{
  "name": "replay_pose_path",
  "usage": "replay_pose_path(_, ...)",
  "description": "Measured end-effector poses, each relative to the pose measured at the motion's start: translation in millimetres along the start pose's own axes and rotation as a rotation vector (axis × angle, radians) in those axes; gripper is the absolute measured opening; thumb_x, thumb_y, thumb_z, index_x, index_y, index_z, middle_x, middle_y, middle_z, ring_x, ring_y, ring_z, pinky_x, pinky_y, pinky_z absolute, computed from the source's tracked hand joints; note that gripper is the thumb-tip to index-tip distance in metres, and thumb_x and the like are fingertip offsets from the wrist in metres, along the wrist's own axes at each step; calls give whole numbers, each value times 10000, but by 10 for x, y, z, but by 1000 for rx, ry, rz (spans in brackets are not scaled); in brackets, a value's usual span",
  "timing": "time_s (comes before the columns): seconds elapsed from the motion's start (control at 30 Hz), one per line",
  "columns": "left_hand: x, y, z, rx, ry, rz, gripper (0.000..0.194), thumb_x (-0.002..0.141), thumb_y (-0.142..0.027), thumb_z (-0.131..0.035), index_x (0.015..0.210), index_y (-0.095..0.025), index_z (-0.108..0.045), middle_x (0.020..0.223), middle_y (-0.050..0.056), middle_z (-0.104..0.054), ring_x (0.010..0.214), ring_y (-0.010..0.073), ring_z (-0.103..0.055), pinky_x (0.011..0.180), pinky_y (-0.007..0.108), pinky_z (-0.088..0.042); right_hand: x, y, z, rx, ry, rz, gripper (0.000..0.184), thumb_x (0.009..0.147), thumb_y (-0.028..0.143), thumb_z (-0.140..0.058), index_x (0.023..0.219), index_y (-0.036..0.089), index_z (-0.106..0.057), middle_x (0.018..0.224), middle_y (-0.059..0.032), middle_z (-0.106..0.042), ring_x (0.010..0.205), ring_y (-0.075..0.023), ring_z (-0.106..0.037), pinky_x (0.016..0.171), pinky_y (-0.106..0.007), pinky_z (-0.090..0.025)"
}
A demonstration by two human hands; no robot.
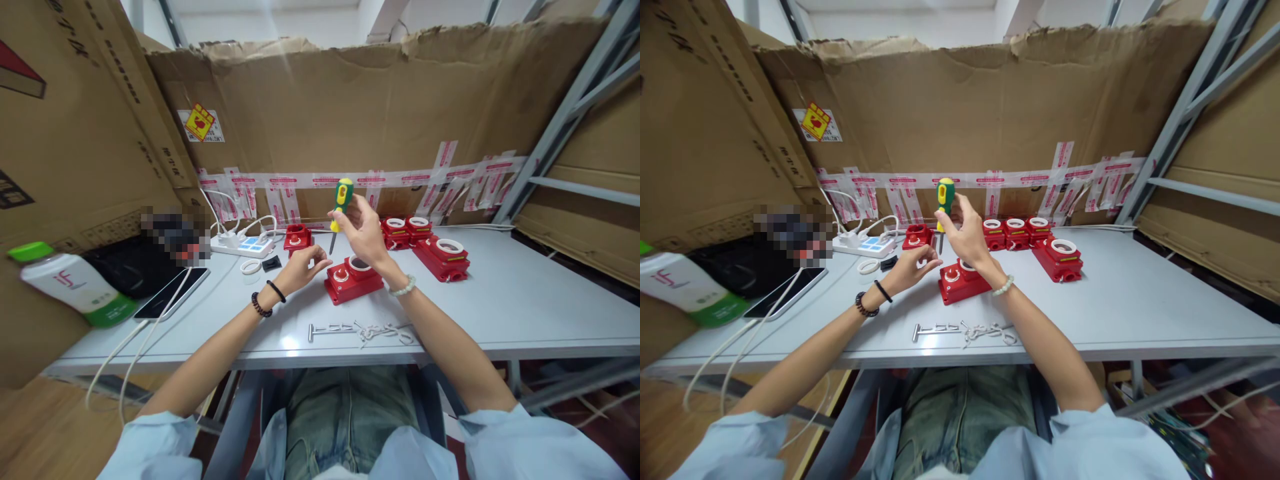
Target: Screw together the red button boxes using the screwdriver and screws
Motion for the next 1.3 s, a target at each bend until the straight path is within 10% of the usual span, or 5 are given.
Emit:
replay_pose_path(0.3, -511, -498, -162, -177, 354, 78, 86, 851, -232, -676, 824, -154, -700, 770, 11, -729, 675, 111, -624, 637, 217, -433, -50, -102, 238, 80, -58, -102, 521, 741, 555, -720, 1066, 200, -521, 1008, -90, -713, 932, -221, -703, 807, -367, -592)
replay_pose_path(0.67, -802, -511, -181, -26, 461, 115, 106, 892, -224, -629, 855, -168, -712, 837, 50, -697, 800, 159, -640, 762, 252, -496, -157, -48, 126, 21, 8, -88, 399, 802, 420, -687, 1105, 208, -535, 1061, -88, -700, 976, -236, -698, 864, -414, -585)
replay_pose_path(0.9, -730, -545, -84, -121, 423, 91, 172, 933, -273, -546, 929, -187, -695, 873, 39, -717, 813, 152, -669, 786, 260, -496, -175, -51, 109, 0, 19, -108, 436, 778, 458, -712, 1090, 214, -529, 948, -55, -706, 869, -213, -704, 801, -395, -598)
replay_pose_path(1.1, -390, -291, 124, -50, 91, 133, 230, 854, -371, -628, 979, -179, -611, 958, 60, -704, 828, 183, -639, 717, 301, -482, -227, 52, 66, -33, 50, -79, 433, 733, 407, -759, 1030, 209, -514, 852, -27, -705, 766, -184, -685, 710, -353, -588)
replay_pose_path(1.3, -152, -208, -300, -117, 281, 87, 758, 727, -521, -749, 1320, -165, -440, 1293, 164, -577, 1139, 310, -581, 895, 426, -500, -327, 90, 11, -54, 133, -92, 410, 722, 328, -763, 1004, 210, -491, 800, -13, -705, 705, -172, -681, 674, -336, -580)
Point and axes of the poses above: each hand's wrist, its own x-axis towards the middle knuckle, its own z-axis out of the back of the hand, y = z × x, the point moved 8 cm from there along x, towards the middle knuckle
